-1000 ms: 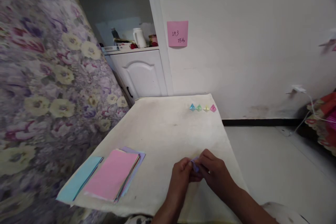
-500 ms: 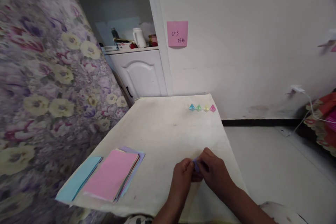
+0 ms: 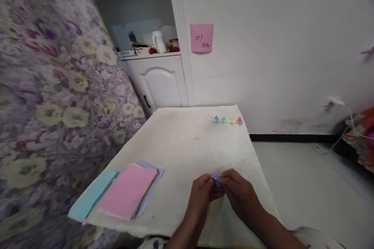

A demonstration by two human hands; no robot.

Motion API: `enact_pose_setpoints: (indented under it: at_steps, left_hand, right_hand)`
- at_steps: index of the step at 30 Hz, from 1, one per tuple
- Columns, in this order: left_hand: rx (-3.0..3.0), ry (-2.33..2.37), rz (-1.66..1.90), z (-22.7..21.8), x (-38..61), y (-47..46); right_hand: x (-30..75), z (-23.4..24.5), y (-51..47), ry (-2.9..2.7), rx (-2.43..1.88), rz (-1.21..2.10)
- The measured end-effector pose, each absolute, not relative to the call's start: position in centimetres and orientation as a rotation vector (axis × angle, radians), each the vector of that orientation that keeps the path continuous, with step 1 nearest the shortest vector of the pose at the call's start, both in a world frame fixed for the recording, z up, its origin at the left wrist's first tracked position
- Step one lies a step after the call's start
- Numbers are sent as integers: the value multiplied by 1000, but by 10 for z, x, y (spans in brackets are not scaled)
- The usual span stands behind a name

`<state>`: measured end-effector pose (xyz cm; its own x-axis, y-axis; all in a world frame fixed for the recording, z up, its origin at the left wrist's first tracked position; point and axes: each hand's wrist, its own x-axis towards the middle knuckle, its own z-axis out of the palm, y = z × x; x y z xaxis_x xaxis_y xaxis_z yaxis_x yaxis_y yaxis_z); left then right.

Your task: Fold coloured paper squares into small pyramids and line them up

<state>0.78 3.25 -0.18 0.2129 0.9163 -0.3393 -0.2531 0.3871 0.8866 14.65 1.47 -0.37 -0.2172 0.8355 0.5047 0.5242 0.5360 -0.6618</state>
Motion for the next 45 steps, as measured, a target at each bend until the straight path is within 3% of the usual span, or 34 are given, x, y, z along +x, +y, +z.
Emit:
enact_pose_setpoints:
  at_steps: [13, 21, 37, 45]
  left_hand:
    - [756, 1077, 1002, -1, 5, 36]
    - [914, 1064, 968, 0, 7, 36]
    - [913, 1111, 942, -1, 11, 36]
    - [873, 1064, 906, 0, 9, 36]
  right_hand:
    - [149, 1, 16, -1762, -1083, 596]
    - [157, -9, 34, -1263, -1287, 1250]
    - [151, -14, 34, -1227, -1322, 1188]
    - [159, -15, 35, -1219, -1216, 1387]
